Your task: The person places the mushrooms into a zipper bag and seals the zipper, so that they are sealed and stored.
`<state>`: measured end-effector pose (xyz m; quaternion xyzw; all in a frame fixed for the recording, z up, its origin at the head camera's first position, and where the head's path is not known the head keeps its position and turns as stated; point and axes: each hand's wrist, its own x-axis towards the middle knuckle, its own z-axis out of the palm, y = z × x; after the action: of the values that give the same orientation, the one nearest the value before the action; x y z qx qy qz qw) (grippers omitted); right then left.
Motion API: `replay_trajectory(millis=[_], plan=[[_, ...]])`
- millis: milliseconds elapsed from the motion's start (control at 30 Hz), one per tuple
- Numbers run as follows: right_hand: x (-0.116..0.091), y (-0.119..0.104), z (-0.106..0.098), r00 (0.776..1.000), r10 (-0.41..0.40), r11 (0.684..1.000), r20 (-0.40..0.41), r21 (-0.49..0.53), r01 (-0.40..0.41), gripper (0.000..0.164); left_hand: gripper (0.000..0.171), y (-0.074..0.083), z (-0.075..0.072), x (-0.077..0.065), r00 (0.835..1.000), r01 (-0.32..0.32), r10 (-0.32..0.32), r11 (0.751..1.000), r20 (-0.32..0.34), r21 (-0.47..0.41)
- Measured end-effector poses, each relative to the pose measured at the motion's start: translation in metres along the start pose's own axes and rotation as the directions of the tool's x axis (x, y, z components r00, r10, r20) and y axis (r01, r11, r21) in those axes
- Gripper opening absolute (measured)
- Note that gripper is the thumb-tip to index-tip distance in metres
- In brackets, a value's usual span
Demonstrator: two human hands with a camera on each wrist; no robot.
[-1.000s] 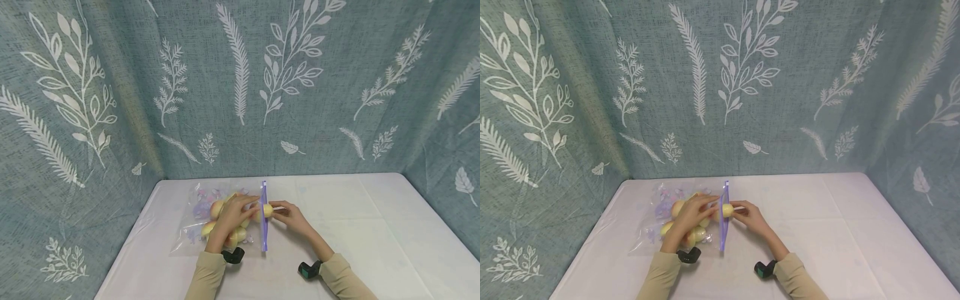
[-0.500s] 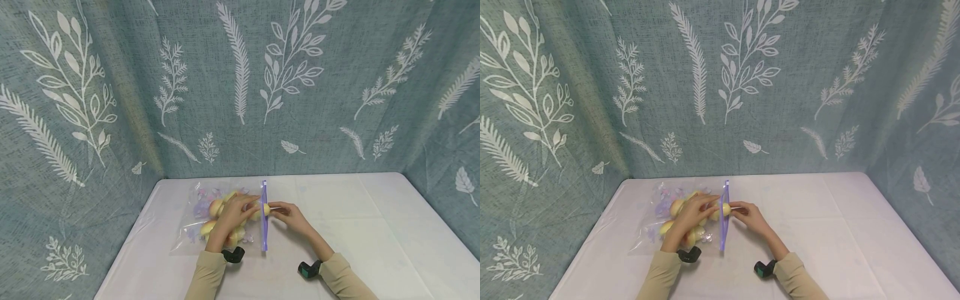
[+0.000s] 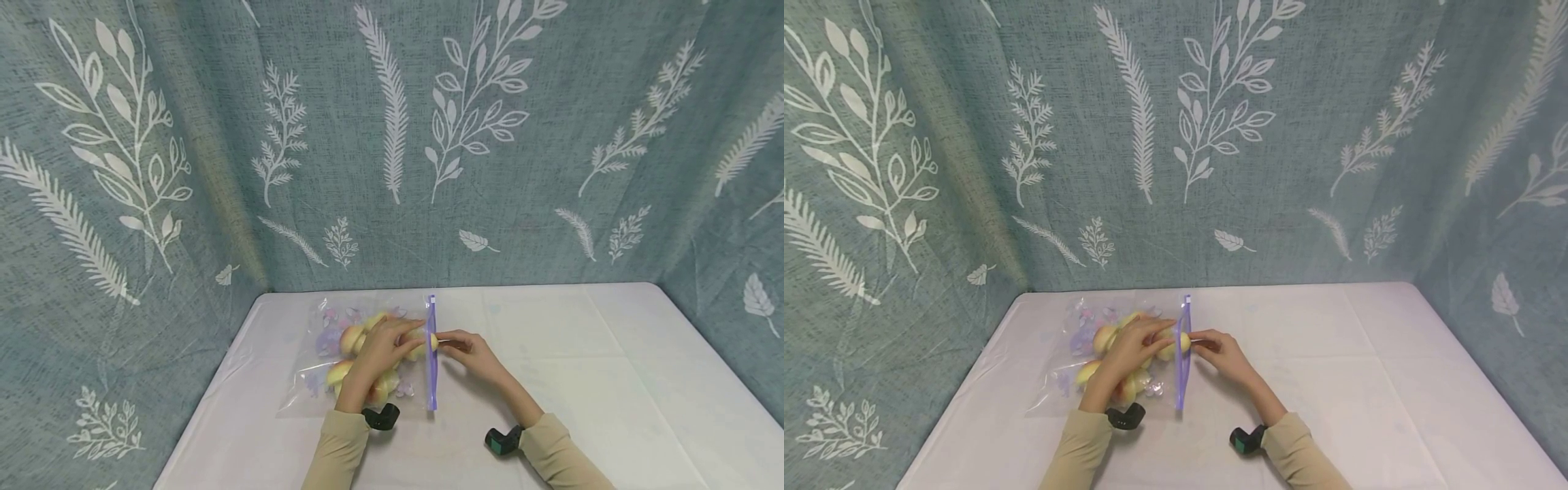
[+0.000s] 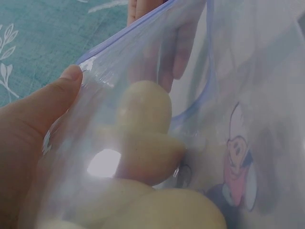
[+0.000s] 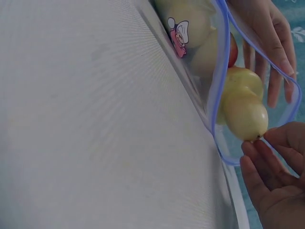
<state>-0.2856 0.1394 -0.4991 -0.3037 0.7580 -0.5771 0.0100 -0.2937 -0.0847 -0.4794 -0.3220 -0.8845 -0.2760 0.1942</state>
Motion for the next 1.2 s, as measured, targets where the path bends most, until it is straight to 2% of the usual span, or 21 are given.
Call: replay_trajectory(millis=[433, 1033, 1200], plan=[[0.002, 0.006, 0.003, 0.999, -0.034, 0.999, 0.017, 0.021, 0.033, 0.028, 0.039, -0.001, 0.000, 0.000, 0.998, 0.047, -0.047, 0.999, 0.041, -0.011], [0.003, 0.009, 0.001, 0.996, -0.031, 0.999, 0.084, -0.011, 0.032, 0.030, 0.038, -0.001, 0.001, 0.000, 0.996, 0.063, -0.061, 0.998, 0.063, -0.020], [0.004, 0.027, 0.000, 0.993, -0.058, 0.998, 0.102, -0.017, 0.060, 0.031, 0.037, 0.000, 0.001, 0.000, 0.995, 0.074, -0.072, 0.997, 0.070, -0.031]])
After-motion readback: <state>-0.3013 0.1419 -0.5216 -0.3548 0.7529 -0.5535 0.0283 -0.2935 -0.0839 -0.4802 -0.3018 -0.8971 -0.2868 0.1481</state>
